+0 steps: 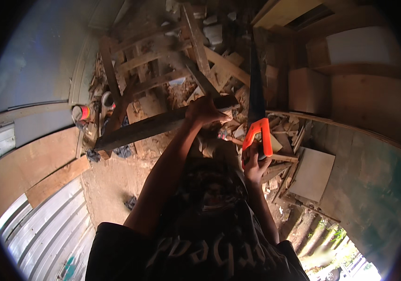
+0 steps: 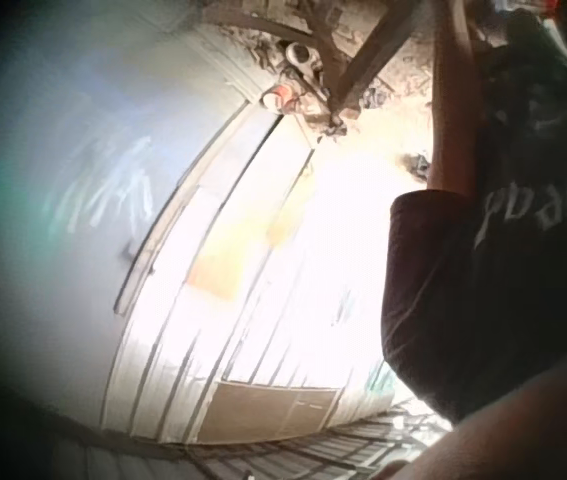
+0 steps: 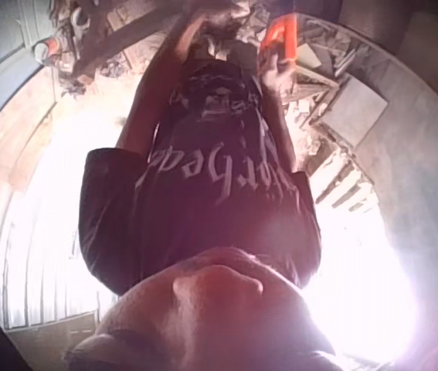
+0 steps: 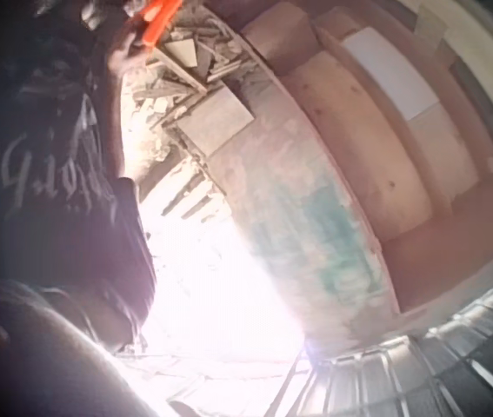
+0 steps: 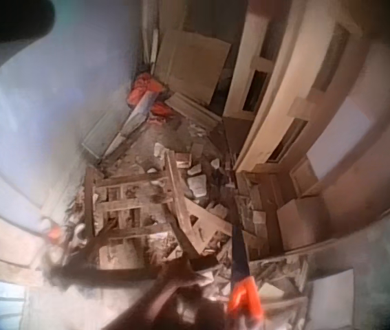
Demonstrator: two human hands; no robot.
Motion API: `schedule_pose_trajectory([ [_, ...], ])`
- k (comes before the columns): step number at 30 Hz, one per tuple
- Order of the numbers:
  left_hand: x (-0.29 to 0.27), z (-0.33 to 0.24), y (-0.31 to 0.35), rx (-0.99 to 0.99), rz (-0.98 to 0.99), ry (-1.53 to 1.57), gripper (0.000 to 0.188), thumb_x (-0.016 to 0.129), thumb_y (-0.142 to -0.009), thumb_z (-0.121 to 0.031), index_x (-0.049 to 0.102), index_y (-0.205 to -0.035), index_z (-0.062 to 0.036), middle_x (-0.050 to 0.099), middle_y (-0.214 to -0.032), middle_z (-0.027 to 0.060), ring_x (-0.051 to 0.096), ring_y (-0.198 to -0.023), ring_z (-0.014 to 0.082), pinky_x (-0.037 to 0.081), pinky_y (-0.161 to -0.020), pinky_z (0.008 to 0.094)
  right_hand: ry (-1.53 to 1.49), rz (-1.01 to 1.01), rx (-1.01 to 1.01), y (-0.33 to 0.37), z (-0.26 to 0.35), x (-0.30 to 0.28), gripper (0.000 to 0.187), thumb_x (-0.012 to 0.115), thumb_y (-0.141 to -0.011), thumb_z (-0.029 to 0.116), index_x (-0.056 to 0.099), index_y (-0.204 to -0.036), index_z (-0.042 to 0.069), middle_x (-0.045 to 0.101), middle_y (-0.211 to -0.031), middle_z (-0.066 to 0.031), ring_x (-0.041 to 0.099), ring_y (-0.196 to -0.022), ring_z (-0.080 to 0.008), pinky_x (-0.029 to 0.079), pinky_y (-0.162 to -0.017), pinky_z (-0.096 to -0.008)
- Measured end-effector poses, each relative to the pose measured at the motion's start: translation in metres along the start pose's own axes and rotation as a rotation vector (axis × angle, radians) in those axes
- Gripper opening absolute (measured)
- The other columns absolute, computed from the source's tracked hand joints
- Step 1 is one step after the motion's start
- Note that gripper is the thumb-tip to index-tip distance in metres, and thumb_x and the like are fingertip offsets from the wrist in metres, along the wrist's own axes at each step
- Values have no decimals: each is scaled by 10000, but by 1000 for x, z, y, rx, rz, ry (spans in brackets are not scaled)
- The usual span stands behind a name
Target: The person uses a red-handled saw to cut through a wooden frame in a cluttered indoor space. After sawing, they lift the frame, place it on the floor, and remove a wooden slat by hand.
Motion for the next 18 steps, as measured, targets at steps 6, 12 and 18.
schedule_pose_trajectory([
  [6,-87,13,-84,198,-34,71,999,893,-491,-589,603,-1219,31,682,-1125,241,679,-1042,317,518,-931,410,103,13,53,-20,-8,4,92,574,-995,133,534,-990,50,480,-677,18,414,-519,-70,341,-471,-247],
  [12,-118,24,-124,211,-10,24,898,857,-597,-612,612,-1261,-60,644,-1250,196,615,-1166,313,476,-1005,404,150,26,54,-16,-8,-9,97,594,-982,124,538,-1002,47,499,-686,13,433,-521,-65,346,-471,-235],
  [18,-123,-8,-86,-84,180,-212,1051,746,-650,-745,543,-1320,40,588,-1341,184,525,-1298,310,387,-1111,391,244,-29,85,-4,-28,-36,155,607,-993,189,539,-995,50,497,-672,28,445,-526,-53,350,-469,-226],
])
Point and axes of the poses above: each hand's wrist, its own y-axis away from the middle knuckle, its own x-axis out of the palm, z = x × y, the point moved 7 cm from there along -y, towards the middle knuckle
